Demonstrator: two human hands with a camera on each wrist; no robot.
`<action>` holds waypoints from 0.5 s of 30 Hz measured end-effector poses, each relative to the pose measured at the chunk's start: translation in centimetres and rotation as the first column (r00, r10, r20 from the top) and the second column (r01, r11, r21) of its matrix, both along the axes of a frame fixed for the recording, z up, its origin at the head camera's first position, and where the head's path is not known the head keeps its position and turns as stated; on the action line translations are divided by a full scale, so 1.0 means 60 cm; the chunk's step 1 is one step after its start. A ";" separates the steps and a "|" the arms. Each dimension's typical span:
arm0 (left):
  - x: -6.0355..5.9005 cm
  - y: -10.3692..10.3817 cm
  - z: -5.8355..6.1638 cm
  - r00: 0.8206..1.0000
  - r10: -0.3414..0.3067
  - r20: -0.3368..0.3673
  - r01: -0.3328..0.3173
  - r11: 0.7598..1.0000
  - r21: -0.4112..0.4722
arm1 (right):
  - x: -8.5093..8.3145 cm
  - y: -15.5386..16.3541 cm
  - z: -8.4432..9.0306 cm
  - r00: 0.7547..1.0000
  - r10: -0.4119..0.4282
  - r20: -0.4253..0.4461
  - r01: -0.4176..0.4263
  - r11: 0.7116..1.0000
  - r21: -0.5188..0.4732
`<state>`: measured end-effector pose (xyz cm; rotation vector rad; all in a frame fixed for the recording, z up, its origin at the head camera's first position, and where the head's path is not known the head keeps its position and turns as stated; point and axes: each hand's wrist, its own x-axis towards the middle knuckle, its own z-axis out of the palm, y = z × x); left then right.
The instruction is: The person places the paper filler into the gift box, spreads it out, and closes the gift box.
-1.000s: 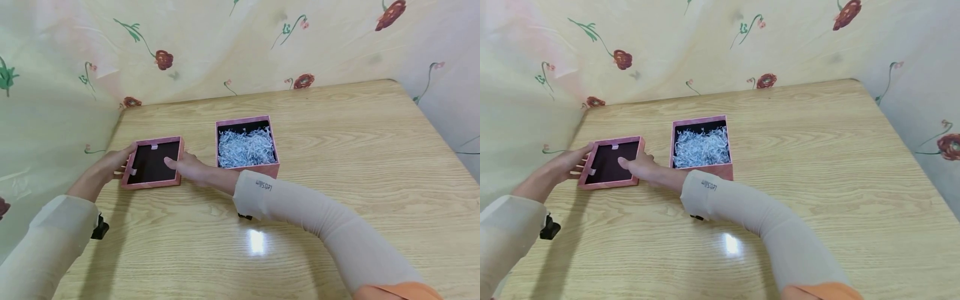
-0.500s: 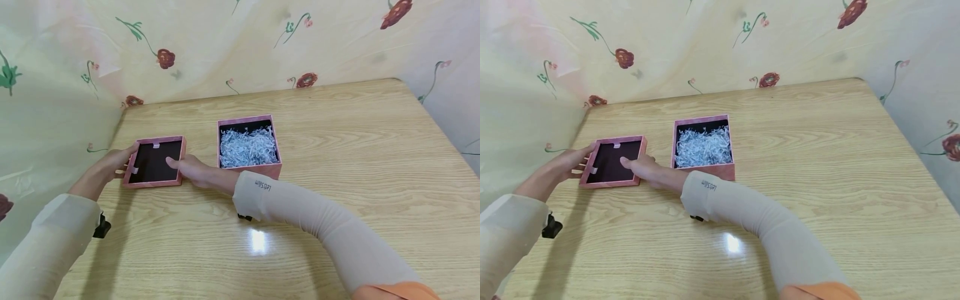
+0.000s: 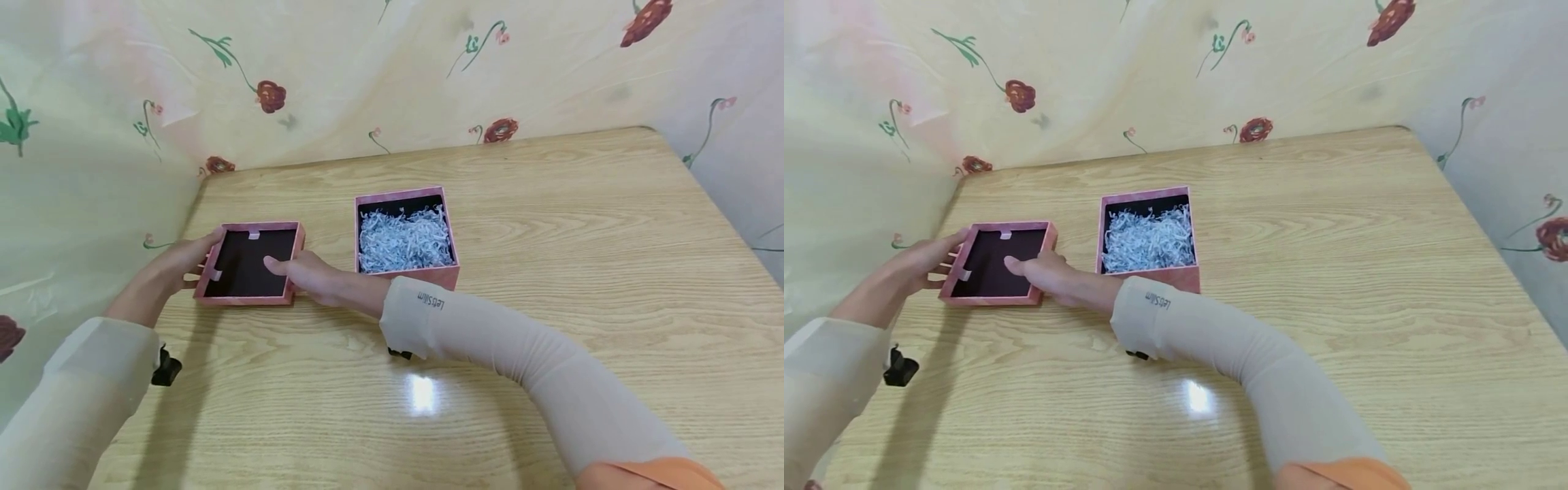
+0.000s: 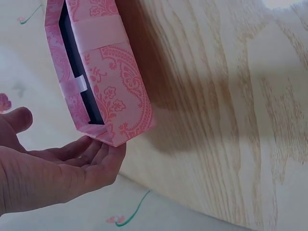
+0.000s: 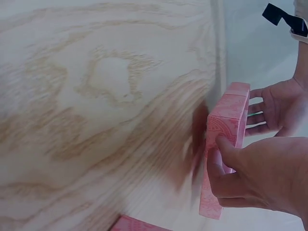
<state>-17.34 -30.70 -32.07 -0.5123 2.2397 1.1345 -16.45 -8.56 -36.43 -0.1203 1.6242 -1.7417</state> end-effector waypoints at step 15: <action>0.018 -0.004 0.053 0.993 0.046 -0.106 -0.037 0.996 0.087 | 0.002 0.034 0.062 0.988 0.101 -0.113 -0.111 0.990 -0.081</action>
